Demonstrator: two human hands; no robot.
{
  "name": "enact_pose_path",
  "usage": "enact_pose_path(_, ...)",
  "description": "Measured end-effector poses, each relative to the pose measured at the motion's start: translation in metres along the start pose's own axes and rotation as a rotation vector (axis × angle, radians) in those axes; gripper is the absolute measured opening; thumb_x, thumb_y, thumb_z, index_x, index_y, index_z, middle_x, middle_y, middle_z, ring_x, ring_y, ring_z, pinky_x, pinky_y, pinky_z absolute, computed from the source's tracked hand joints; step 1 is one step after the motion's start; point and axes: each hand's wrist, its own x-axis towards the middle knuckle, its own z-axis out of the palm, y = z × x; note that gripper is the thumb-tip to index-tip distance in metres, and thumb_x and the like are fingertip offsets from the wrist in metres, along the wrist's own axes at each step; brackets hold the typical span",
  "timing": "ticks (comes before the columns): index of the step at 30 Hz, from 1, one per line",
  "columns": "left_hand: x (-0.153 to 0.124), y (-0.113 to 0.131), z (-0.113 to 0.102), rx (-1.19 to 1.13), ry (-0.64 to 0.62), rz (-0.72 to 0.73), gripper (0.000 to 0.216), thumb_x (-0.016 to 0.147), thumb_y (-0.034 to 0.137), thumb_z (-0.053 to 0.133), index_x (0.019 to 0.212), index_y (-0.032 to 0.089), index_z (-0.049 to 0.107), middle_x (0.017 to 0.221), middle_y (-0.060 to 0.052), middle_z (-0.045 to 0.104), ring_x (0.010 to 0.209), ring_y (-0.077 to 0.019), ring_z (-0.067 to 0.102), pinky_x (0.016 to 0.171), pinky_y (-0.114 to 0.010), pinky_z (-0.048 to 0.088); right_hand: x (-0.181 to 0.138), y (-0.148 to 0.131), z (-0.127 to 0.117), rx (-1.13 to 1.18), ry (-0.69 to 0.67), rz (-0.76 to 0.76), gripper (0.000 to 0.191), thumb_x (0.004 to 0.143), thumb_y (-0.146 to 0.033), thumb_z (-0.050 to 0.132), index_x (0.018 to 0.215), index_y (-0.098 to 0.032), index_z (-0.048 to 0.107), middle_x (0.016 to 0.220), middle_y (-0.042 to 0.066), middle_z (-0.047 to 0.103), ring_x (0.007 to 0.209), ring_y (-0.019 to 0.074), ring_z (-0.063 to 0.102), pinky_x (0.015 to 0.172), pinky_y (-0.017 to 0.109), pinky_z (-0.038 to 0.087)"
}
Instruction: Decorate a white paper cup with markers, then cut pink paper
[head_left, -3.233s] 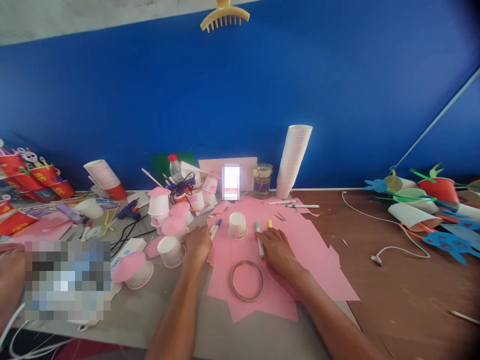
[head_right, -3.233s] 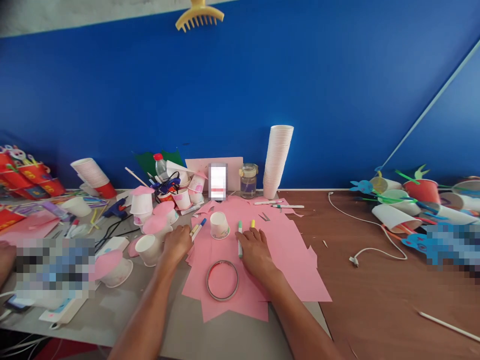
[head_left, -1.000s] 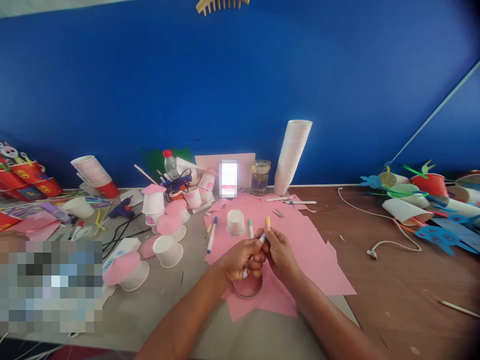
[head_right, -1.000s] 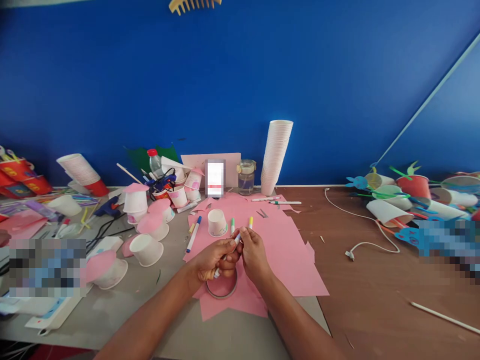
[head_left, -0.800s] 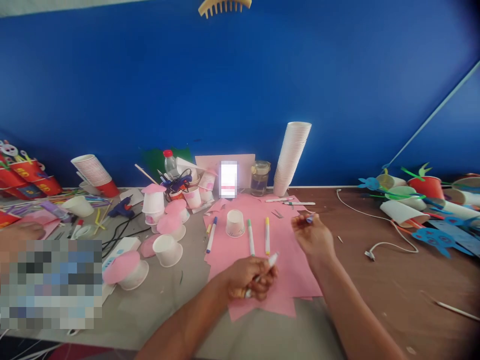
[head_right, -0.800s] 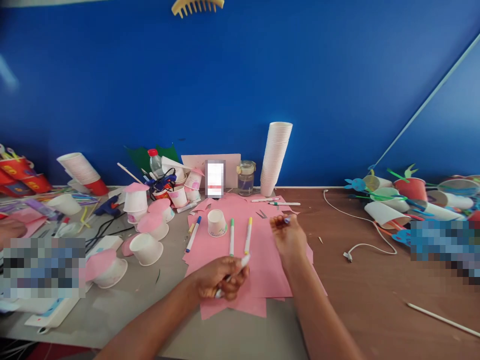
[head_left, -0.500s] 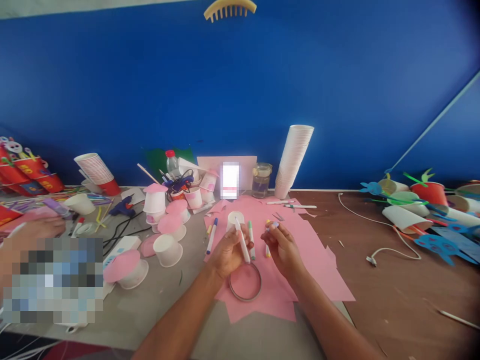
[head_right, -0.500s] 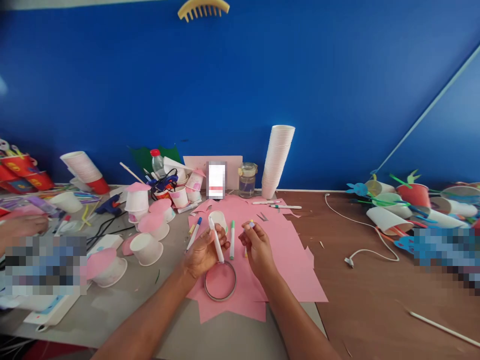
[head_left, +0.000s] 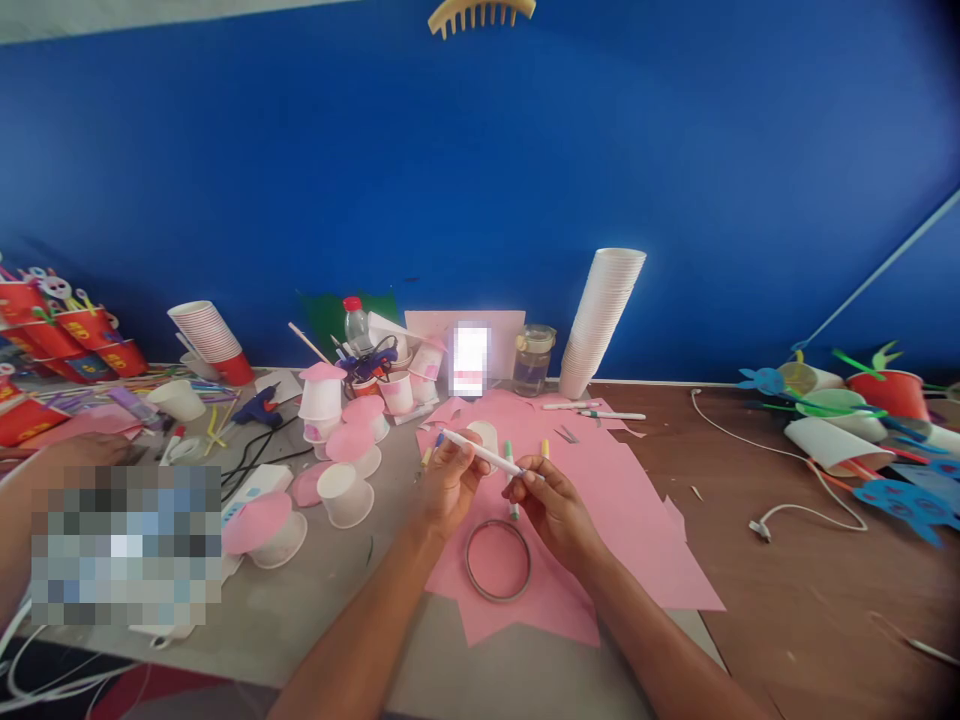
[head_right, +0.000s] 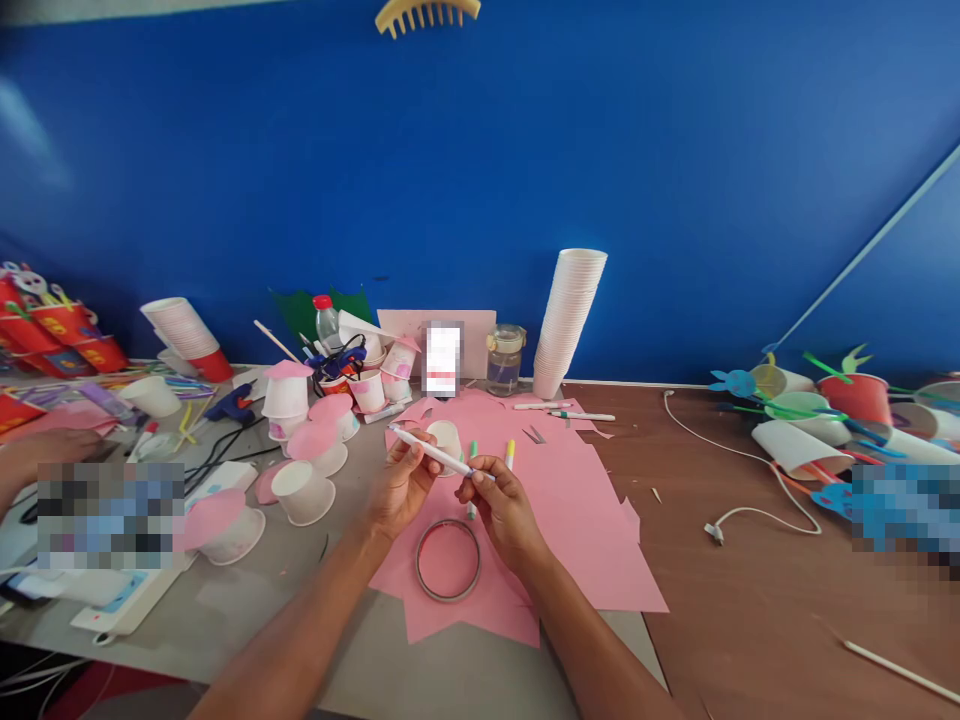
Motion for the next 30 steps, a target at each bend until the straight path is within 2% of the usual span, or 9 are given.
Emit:
enact_pose_path(5,0.0,-0.001,0.001,0.062,0.052,0.043,0.028,0.068,0.034,0.081,0.082,0.017,0.064,0.069,0.004,0.057,0.058,-0.0063,0.054,0.061,-0.021,0.044,0.0,0.003,0.001,-0.023,-0.02,-0.012,0.034,0.074,-0.043,0.075,0.098,-0.02,0.068,0.058,-0.004,0.059,0.062,0.0135,0.054,0.067,0.029,0.043)
enact_pose_path(12,-0.003,-0.005,0.005,0.121,0.025,0.024,0.029,0.073,0.04,0.076,0.08,0.016,0.062,0.067,0.003,0.055,0.059,-0.0073,0.053,0.064,-0.022,0.045,-0.002,0.004,-0.003,-0.105,-0.098,-0.021,0.046,0.081,-0.045,0.068,0.117,-0.017,0.065,0.055,-0.005,0.053,0.057,0.0126,0.048,0.059,0.029,0.036)
enact_pose_path(17,-0.006,-0.008,0.009,0.086,0.048,0.023,0.029,0.074,0.04,0.076,0.081,0.015,0.062,0.066,0.003,0.055,0.059,-0.0065,0.053,0.062,-0.02,0.045,-0.003,0.005,-0.004,-0.139,-0.12,-0.071,0.046,0.084,-0.044,0.066,0.121,-0.018,0.063,0.053,-0.007,0.047,0.053,0.0112,0.042,0.059,0.03,0.037)
enact_pose_path(22,-0.007,-0.004,0.012,0.006,0.011,-0.025,0.024,0.077,0.035,0.074,0.085,0.016,0.064,0.07,0.001,0.061,0.061,-0.0091,0.06,0.059,-0.021,0.049,-0.008,-0.01,0.003,0.017,-0.088,-0.08,0.059,0.079,-0.035,0.073,0.134,-0.027,0.052,0.058,-0.007,0.053,0.058,0.0123,0.048,0.069,0.032,0.043)
enact_pose_path(24,-0.008,-0.005,0.013,-0.034,-0.009,-0.035,0.023,0.077,0.035,0.074,0.085,0.016,0.064,0.07,0.001,0.063,0.062,-0.01,0.062,0.06,-0.022,0.05,-0.012,-0.017,0.006,0.064,-0.112,-0.111,0.061,0.078,-0.035,0.074,0.134,-0.03,0.051,0.059,-0.006,0.056,0.06,0.0127,0.05,0.072,0.032,0.045)
enact_pose_path(26,-0.01,-0.007,0.014,-0.041,-0.055,-0.071,0.023,0.078,0.036,0.073,0.085,0.016,0.065,0.067,0.001,0.063,0.059,-0.011,0.062,0.059,-0.024,0.05,-0.014,-0.019,0.008,0.044,-0.165,-0.112,0.057,0.076,-0.035,0.075,0.129,-0.029,0.056,0.062,-0.004,0.058,0.061,0.013,0.052,0.067,0.03,0.044)
enact_pose_path(30,-0.014,-0.012,0.013,0.051,-0.194,-0.177,0.03,0.077,0.045,0.071,0.08,0.015,0.064,0.055,0.002,0.057,0.048,-0.012,0.057,0.055,-0.028,0.048,-0.013,-0.016,0.009,-0.073,-0.244,-0.098,0.038,0.077,-0.039,0.073,0.112,-0.024,0.066,0.074,0.0,0.062,0.056,0.0114,0.052,0.055,0.027,0.04)
